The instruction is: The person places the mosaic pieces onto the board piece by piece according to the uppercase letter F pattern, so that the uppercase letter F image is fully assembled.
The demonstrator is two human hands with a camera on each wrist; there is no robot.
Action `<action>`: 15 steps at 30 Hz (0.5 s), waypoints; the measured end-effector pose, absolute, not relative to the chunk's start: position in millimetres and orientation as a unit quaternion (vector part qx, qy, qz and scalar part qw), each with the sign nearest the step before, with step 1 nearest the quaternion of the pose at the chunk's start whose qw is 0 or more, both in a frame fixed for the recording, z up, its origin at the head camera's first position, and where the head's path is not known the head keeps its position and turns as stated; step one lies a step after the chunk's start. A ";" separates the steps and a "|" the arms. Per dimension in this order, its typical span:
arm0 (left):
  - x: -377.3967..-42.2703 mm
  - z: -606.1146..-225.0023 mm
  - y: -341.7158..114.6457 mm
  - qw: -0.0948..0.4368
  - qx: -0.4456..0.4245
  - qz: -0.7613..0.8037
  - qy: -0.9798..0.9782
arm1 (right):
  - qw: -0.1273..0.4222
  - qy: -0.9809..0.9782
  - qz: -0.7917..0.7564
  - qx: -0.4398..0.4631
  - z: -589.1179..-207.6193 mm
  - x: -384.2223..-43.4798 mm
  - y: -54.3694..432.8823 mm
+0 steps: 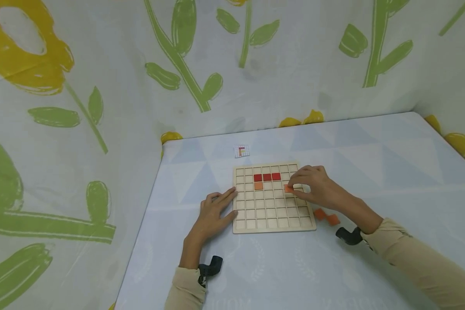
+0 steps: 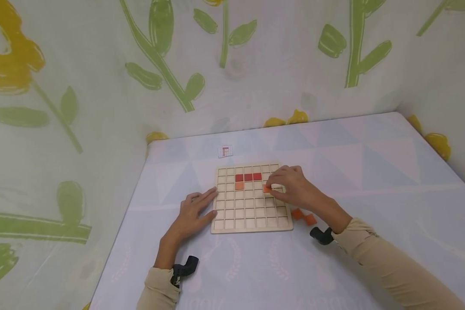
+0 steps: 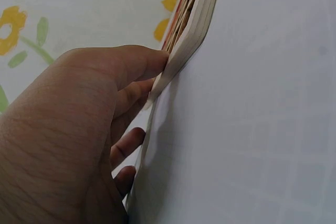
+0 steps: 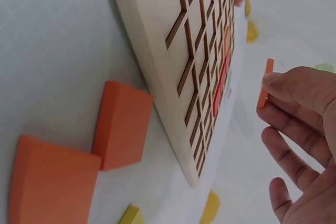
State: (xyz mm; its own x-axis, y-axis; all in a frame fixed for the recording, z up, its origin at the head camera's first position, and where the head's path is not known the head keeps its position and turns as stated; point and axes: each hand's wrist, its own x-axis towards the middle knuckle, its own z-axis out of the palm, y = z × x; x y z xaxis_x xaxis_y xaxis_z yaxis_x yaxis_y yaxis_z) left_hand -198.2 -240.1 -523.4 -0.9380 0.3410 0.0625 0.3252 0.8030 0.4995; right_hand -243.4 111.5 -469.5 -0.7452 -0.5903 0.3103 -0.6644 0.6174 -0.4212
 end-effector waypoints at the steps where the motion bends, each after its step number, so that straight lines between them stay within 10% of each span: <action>1: -198.2 -523.3 -239.8 0.015 0.175 0.260 0.949 | 0.071 -0.895 0.264 0.351 -469.4 -244.1 109.9; 15: -199.6 -524.1 -240.3 0.018 0.177 0.257 0.950 | 0.101 -0.872 0.271 0.395 -469.7 -251.8 83.8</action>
